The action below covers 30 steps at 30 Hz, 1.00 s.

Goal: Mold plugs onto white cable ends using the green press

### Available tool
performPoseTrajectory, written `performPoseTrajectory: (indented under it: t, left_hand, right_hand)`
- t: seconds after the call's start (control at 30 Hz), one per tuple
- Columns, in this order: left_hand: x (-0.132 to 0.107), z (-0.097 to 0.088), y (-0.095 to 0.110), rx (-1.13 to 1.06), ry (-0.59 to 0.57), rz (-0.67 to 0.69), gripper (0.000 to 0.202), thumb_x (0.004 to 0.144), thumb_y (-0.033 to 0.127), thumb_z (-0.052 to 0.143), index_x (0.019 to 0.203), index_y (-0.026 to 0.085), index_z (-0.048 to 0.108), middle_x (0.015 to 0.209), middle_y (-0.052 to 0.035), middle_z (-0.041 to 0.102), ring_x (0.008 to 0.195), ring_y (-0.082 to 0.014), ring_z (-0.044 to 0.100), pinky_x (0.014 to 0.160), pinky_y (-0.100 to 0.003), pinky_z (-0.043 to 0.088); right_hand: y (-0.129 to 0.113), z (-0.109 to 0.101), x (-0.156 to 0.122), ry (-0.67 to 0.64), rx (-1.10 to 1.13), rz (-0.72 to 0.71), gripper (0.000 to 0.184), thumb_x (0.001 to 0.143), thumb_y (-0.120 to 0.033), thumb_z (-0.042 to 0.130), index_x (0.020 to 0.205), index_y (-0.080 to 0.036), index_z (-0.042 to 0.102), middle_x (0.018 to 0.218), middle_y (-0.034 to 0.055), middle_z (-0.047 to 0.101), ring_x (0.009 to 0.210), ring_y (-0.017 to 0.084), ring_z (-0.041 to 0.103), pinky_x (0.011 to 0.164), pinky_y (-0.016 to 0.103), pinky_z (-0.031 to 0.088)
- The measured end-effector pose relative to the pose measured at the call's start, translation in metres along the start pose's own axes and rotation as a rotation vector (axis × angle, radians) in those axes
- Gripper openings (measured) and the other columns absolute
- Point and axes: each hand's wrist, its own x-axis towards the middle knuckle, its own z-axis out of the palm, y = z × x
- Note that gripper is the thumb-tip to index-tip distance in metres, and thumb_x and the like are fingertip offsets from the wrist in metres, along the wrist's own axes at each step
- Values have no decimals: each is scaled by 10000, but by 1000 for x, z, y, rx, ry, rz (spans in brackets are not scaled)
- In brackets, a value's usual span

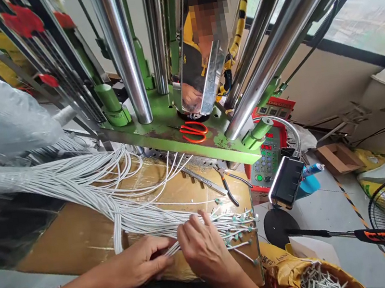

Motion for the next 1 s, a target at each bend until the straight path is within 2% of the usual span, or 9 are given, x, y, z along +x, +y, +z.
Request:
performPoseTrajectory:
  t: [0.13,0.3,0.4,0.47,0.57,0.67,0.73,0.83,1.0]
  left_hand:
    - [0,18,-7,-153,80,-56,404,952,447,364,771,163,589,690,-4,582,652,-148,508,627,-237,372]
    - [0,29,-25,-462,14,-133,429,902,547,447,744,156,532,586,34,480,478,-93,385,466,-215,270]
    - [-3,30,-30,-549,43,-70,473,886,590,462,723,151,528,575,39,445,479,-81,313,451,-216,206]
    - [-8,28,-30,-547,18,-49,475,885,591,471,761,142,566,599,33,463,504,-81,321,460,-211,205]
    - [-11,24,-28,-582,-72,-48,480,874,595,493,806,135,611,636,17,514,508,-81,382,466,-200,254]
    - [-4,27,-24,-698,-80,-20,510,855,613,508,751,125,613,595,13,509,486,-88,417,478,-212,297]
    - [2,29,-22,-804,-28,14,509,848,607,527,695,126,590,542,29,463,471,-82,373,480,-219,272]
    - [8,26,-21,-913,56,10,468,842,558,579,667,124,565,516,52,398,484,-66,279,484,-225,199]
    - [13,10,-21,-1039,256,-87,366,694,424,780,769,98,630,669,20,480,542,-49,333,488,-208,211]
  right_hand:
    - [-2,-1,-7,-9,-60,51,125,906,-118,458,892,-171,570,800,50,554,802,216,481,877,419,388]
    - [-11,-2,-3,-53,-47,50,165,891,-121,459,774,-189,554,714,48,542,685,212,479,647,356,399]
    - [-11,-12,-1,-63,156,26,156,901,-136,456,893,-187,603,773,53,599,770,224,545,770,399,449]
    - [-2,-19,-5,-46,421,124,266,910,-186,483,1159,-202,574,1032,84,647,1003,240,572,956,440,424]
    - [7,-21,-8,-14,887,348,472,971,-307,401,1438,-282,335,1439,72,464,1284,217,466,1071,419,390]
    - [-11,-9,2,-36,1061,404,473,999,-312,311,1471,-286,290,1508,50,385,1365,188,382,1121,413,347]
    - [-26,-1,14,-76,1022,305,476,982,-293,358,1453,-227,344,1497,78,396,1386,189,346,1144,398,313]
    - [-22,9,29,-49,920,263,412,973,-261,365,1364,-187,472,1356,102,542,1261,176,494,1068,343,412]
    - [57,26,37,11,293,555,394,927,-169,400,1290,-111,541,1227,183,588,1128,296,530,982,484,417]
